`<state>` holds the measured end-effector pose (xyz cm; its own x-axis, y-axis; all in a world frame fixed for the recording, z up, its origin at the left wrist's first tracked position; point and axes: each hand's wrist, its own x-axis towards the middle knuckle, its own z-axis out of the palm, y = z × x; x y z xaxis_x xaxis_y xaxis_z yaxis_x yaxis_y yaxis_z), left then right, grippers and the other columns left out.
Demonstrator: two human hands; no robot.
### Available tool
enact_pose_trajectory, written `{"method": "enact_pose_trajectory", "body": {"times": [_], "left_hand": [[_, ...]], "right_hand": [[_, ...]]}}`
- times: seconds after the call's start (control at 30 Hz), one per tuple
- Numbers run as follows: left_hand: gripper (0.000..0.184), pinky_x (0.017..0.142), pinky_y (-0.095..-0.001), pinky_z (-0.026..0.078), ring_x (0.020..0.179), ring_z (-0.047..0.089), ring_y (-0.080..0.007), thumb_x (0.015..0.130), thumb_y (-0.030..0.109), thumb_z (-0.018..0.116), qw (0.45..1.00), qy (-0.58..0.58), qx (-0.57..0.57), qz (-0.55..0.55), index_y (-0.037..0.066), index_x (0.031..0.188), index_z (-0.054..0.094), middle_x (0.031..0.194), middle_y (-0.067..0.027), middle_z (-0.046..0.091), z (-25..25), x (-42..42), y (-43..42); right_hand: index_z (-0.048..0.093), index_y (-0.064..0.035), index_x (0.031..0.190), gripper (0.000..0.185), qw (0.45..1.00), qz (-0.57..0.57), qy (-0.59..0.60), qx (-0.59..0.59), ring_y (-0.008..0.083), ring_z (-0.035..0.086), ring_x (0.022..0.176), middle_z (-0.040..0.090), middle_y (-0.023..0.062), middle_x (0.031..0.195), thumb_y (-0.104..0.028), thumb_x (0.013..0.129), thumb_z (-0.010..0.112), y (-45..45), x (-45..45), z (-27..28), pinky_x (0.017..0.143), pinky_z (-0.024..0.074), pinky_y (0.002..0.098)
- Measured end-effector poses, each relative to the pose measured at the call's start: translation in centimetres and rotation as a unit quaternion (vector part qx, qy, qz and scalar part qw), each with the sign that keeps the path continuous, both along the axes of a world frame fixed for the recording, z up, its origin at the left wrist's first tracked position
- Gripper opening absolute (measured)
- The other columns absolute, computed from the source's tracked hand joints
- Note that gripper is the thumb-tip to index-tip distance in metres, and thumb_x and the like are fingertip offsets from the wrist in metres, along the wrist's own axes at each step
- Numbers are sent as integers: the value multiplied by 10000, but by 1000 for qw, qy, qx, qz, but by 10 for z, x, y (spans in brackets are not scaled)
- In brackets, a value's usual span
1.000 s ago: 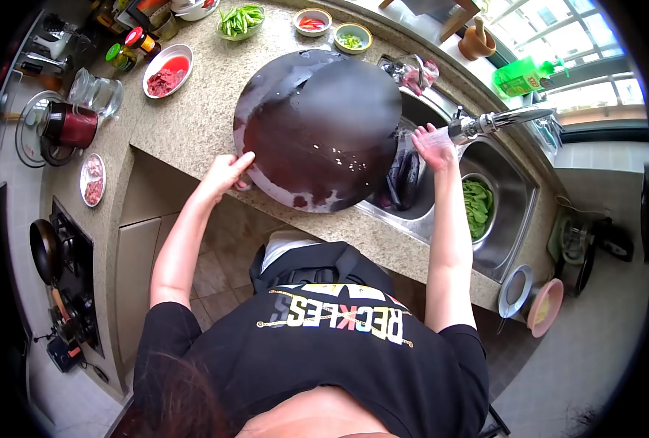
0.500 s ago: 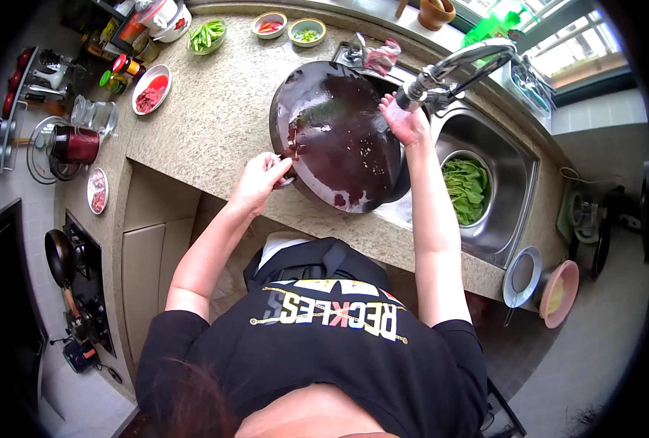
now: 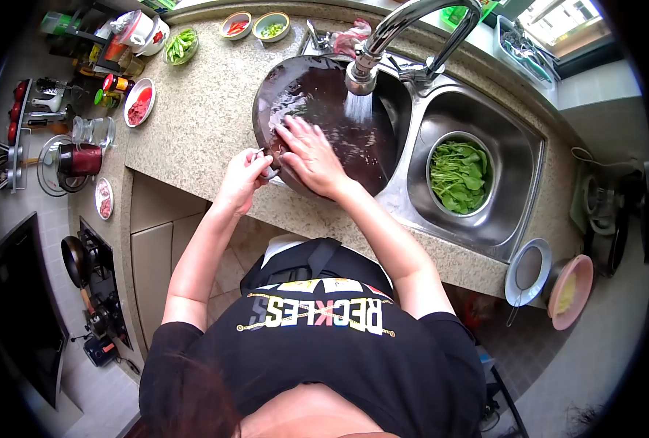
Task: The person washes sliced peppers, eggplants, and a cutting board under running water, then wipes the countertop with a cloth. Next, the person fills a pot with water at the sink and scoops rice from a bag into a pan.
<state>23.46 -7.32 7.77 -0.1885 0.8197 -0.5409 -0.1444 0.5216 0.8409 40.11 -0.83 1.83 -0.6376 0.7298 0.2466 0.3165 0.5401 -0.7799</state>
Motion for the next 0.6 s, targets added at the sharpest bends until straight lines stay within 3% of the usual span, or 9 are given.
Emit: {"method": "enact_pose_trajectory", "body": {"times": [0.07, 0.2, 0.27, 0.33, 0.4, 0.47, 0.5, 0.6], "left_hand": [[135, 599, -224, 413, 632, 477, -51, 836, 179, 605, 1000, 6, -4, -6, 134, 768, 498, 703, 39, 503, 3, 1, 1], [91, 622, -240, 418, 652, 484, -57, 837, 167, 595, 1000, -4, -10, 5, 122, 811, 521, 721, 39, 507, 3, 1, -1], [80, 632, -244, 418, 662, 486, -58, 838, 165, 593, 1000, -14, -10, 18, 118, 826, 529, 728, 40, 508, 4, 2, -2], [76, 652, -247, 416, 682, 489, -56, 838, 166, 593, 1000, -14, -10, 13, 116, 845, 536, 739, 43, 509, 8, 4, -2], [101, 631, -230, 418, 658, 495, -62, 833, 175, 604, 1000, -12, 1, 16, 98, 846, 539, 710, 32, 512, 10, 5, -2], [107, 636, -231, 420, 659, 495, -64, 836, 178, 602, 1000, -15, -6, 24, 95, 860, 539, 713, 29, 514, 13, 6, -1], [96, 675, -247, 417, 699, 494, -56, 836, 172, 601, 1000, -26, -15, 5, 116, 877, 535, 799, 44, 519, 8, 0, -3], [114, 685, -244, 424, 705, 495, -56, 843, 165, 594, 999, -30, -19, 9, 104, 919, 534, 797, 44, 517, 10, 1, -2]], "right_hand": [[266, -104, 1394, 549, 994, -57, -94, -21, 288, 183, 1353, 238, 118, 1453, -374, 926, 369, 6, 25, -29, 1081, 116, 467], [235, -66, 1396, 609, 948, -259, -115, -143, 316, 169, 1351, 200, 161, 1456, -435, 922, 342, 54, 89, -153, 1078, 141, 473], [219, -57, 1398, 625, 941, -270, -105, -175, 334, 163, 1349, 194, 182, 1452, -454, 925, 320, 78, 91, -177, 1080, 136, 468], [208, -40, 1395, 636, 944, -263, -124, -155, 349, 188, 1338, 225, 191, 1439, -435, 919, 354, 90, 70, -162, 1066, 168, 486], [245, -22, 1379, 597, 979, -181, -52, -82, 358, 227, 1322, 274, 206, 1412, -372, 918, 395, 91, 47, -129, 1062, 191, 477], [310, -15, 1348, 550, 973, -158, 65, -157, 363, 266, 1304, 319, 212, 1385, -323, 911, 436, 81, 17, -87, 1066, 197, 457], [337, -19, 1334, 534, 982, -132, 98, -96, 360, 277, 1299, 326, 209, 1382, -316, 905, 450, 74, 2, -74, 1066, 202, 447], [367, -35, 1320, 540, 993, -9, 114, 35, 341, 282, 1302, 335, 186, 1384, -334, 885, 482, 55, -36, -18, 1067, 203, 451]]}}
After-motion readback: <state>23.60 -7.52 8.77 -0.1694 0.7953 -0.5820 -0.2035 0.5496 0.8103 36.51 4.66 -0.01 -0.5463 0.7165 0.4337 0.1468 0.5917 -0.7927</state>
